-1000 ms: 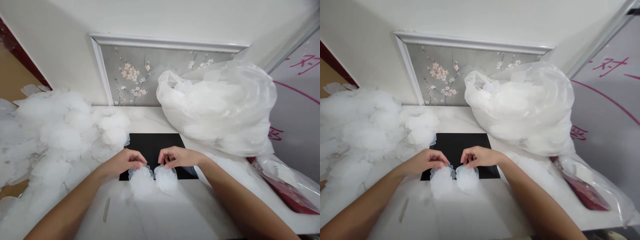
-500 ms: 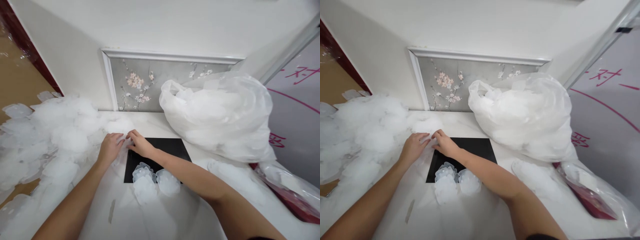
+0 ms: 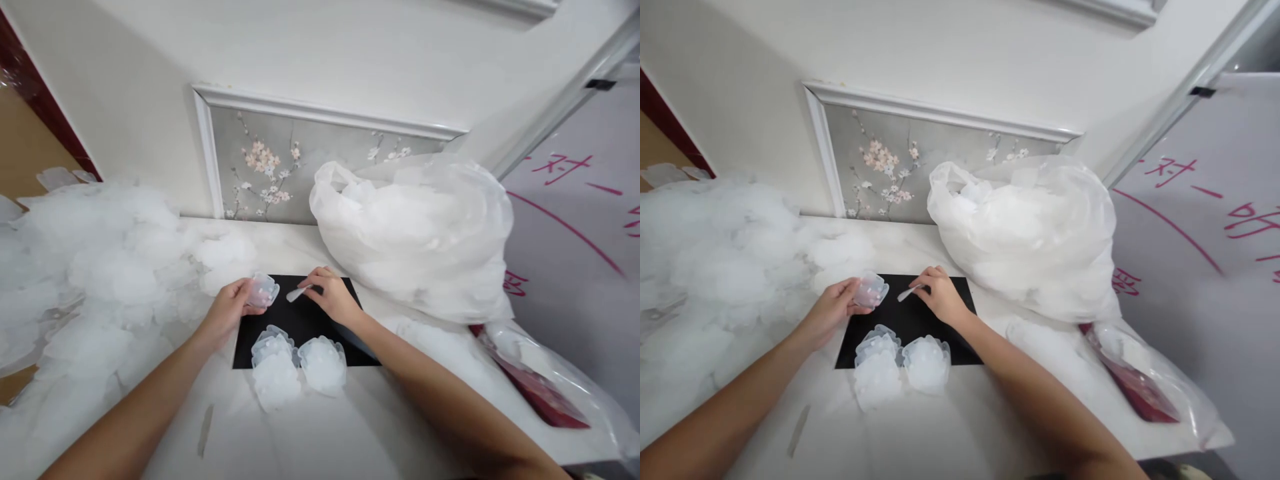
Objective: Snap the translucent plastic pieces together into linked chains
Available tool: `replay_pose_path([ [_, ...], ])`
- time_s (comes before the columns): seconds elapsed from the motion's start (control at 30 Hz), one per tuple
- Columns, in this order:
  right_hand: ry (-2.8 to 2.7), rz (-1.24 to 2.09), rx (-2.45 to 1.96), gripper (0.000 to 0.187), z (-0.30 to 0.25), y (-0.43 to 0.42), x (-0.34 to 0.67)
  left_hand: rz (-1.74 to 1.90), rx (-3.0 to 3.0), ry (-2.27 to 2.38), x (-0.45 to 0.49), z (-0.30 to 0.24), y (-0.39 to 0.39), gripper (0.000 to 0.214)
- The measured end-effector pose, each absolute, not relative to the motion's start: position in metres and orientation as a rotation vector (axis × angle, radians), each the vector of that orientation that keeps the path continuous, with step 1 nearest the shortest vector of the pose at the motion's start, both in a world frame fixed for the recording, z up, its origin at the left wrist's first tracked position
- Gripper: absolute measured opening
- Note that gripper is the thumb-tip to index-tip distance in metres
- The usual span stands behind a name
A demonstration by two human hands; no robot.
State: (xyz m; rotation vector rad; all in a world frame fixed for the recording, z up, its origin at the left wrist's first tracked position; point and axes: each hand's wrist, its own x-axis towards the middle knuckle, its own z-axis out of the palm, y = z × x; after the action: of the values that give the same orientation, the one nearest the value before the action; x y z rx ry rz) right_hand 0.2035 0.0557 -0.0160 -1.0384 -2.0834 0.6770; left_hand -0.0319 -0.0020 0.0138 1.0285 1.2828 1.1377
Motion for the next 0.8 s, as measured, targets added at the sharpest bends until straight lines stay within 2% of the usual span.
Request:
replay_pose_path([
  [0.03,-2.011,0.718,-1.081,0.006,-0.018,0.051,0.209,1.084,0.944,1.242,-0.029,0.009,-0.002,0.035],
  [0.1,-1.791,0.965,-1.124,0.017,-0.023,0.043,0.214,1.005,0.829,1.210,-0.026,0.002,-0.001,0.031],
  [0.23,-1.246,1.661,-0.979,0.032,-0.029,0.038,0.212,0.974,0.765,1.185,-0.027,0.001,0.003,0.032],
  [0.3,-1.102,1.851,-0.885,0.036,-0.030,0.039,0.211,0.967,0.749,1.177,-0.028,0.004,0.004,0.034],
  [0.43,-0.957,1.995,-0.815,0.032,-0.027,0.043,0.214,0.939,0.729,1.143,-0.030,0.007,0.006,0.038],
  [0.53,-0.911,2.051,-0.806,0.036,-0.027,0.045,0.218,0.943,0.737,1.105,-0.033,0.007,0.007,0.030],
  [0.8,-0.899,2.083,-0.805,0.033,-0.028,0.045,0.221,0.932,0.795,1.015,-0.033,0.007,0.006,0.031],
])
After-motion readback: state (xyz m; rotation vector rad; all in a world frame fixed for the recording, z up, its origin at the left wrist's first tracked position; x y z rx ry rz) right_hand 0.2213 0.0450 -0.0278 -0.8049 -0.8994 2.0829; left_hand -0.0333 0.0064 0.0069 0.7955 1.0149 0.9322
